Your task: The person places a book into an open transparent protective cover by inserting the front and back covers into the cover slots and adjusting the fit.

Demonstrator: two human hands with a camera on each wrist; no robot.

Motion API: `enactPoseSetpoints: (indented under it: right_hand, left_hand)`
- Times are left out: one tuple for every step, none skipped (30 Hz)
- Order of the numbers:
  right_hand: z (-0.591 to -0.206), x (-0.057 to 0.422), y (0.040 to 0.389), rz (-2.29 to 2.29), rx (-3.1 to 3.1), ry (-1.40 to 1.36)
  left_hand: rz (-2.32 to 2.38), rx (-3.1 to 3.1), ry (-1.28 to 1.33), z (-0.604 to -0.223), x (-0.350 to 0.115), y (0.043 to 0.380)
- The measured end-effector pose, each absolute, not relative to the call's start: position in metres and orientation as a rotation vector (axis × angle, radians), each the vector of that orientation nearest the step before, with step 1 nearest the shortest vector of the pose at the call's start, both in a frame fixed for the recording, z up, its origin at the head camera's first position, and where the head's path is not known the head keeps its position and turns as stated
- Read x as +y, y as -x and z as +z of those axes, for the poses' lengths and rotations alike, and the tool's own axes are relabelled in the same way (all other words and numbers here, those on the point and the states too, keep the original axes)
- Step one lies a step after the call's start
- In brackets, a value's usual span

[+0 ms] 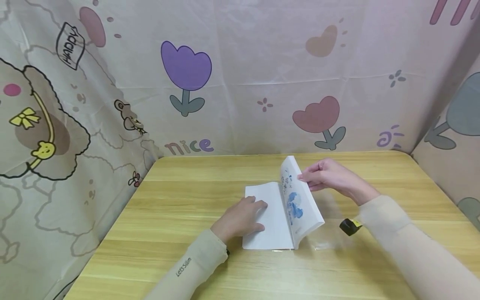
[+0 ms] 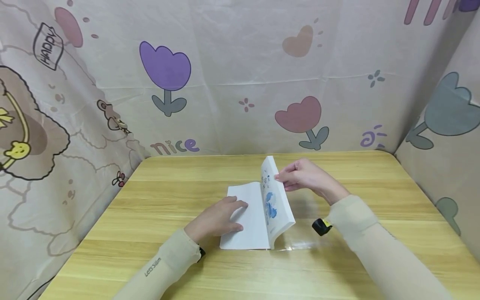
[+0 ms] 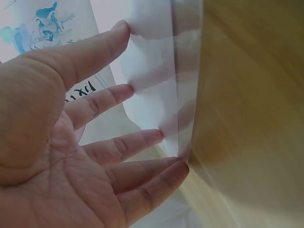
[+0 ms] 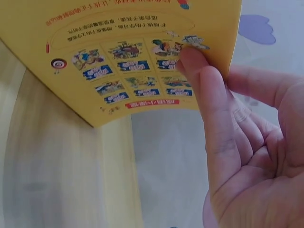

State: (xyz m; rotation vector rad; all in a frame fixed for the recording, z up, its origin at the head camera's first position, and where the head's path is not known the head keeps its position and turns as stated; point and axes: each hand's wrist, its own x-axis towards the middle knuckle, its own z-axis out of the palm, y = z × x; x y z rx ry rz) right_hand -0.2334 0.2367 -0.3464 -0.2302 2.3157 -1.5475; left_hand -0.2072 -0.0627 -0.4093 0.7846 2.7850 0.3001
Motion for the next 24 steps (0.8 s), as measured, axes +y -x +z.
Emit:
enactPoseSetpoints:
  right_hand:
    - [-0.345, 0.234, 0.233, -1.543, 2.324, 0.225]
    - [-0.345, 0.231, 0.233, -1.538, 2.333, 0.224]
    - [-0.344, 0.229, 0.233, -1.532, 2.342, 0.219]
    - [-0.343, 0.226, 0.232, -1.525, 2.352, 0.22]
    - [-0.342, 0.224, 0.232, -1.519, 2.361, 0.216]
    - [-0.342, 0.222, 0.232, -1.513, 2.369, 0.213]
    - [-0.341, 0.219, 0.232, -1.516, 2.371, 0.209]
    - [-0.34, 0.217, 0.232, -1.514, 2.375, 0.208]
    - [-0.34, 0.214, 0.232, -1.515, 2.375, 0.204]
    - [-0.339, 0.212, 0.232, -1.514, 2.378, 0.202]
    - [-0.339, 0.209, 0.232, -1.514, 2.382, 0.198]
    - [-0.338, 0.207, 0.232, -1.515, 2.386, 0.196]
    - [-0.338, 0.205, 0.232, -1.516, 2.39, 0.194]
    - [-0.339, 0.202, 0.232, -1.516, 2.396, 0.195]
    - [-0.339, 0.199, 0.233, -1.515, 2.402, 0.204]
    - [-0.34, 0.196, 0.233, -1.516, 2.406, 0.209]
    - [-0.341, 0.192, 0.234, -1.519, 2.407, 0.218]
    - [-0.342, 0.189, 0.235, -1.523, 2.405, 0.22]
    - [-0.343, 0.185, 0.235, -1.525, 2.406, 0.225]
    - [-0.344, 0.181, 0.236, -1.525, 2.411, 0.23]
    - [-0.345, 0.177, 0.237, -1.522, 2.42, 0.233]
    - [-0.346, 0.173, 0.237, -1.521, 2.427, 0.226]
    - [-0.346, 0.169, 0.238, -1.517, 2.439, 0.221]
    - [-0.347, 0.165, 0.239, -1.51, 2.452, 0.211]
  left_hand:
    - [0.301, 2.789, -0.796, -0.409, -0.064, 0.207]
    - [0.304, 2.792, -0.803, -0.409, -0.064, 0.207]
    - [0.309, 2.791, -0.806, -0.409, -0.065, 0.208]
    - [0.316, 2.788, -0.808, -0.409, -0.066, 0.208]
    - [0.322, 2.785, -0.81, -0.409, -0.067, 0.209]
    - [0.333, 2.778, -0.813, -0.408, -0.068, 0.209]
    - [0.343, 2.77, -0.816, -0.408, -0.069, 0.21]
    - [0.364, 2.759, -0.813, -0.408, -0.07, 0.211]
    - [0.396, 2.746, -0.804, -0.408, -0.071, 0.212]
    - [0.428, 2.741, -0.809, -0.408, -0.072, 0.213]
    - [0.475, 2.739, -0.818, -0.407, -0.073, 0.215]
    - [0.543, 2.737, -0.821, -0.407, -0.073, 0.217]
    - [0.64, 2.727, -0.824, -0.406, -0.073, 0.219]
    - [0.75, 2.71, -0.826, -0.406, -0.073, 0.221]
    - [0.855, 2.687, -0.829, -0.405, -0.073, 0.223]
    - [0.97, 2.646, -0.823, -0.405, -0.072, 0.225]
    - [1.092, 2.585, -0.801, -0.405, -0.072, 0.226]
    - [1.204, 2.514, -0.765, -0.405, -0.072, 0.227]
    - [1.299, 2.438, -0.719, -0.405, -0.072, 0.227]
    - [1.376, 2.365, -0.672, -0.406, -0.073, 0.228]
    - [1.44, 2.297, -0.613, -0.406, -0.074, 0.228]
    - [1.495, 2.235, -0.56, -0.407, -0.075, 0.229]
    - [1.52, 2.202, -0.52, -0.407, -0.076, 0.229]
    - [1.536, 2.181, -0.484, -0.407, -0.077, 0.229]
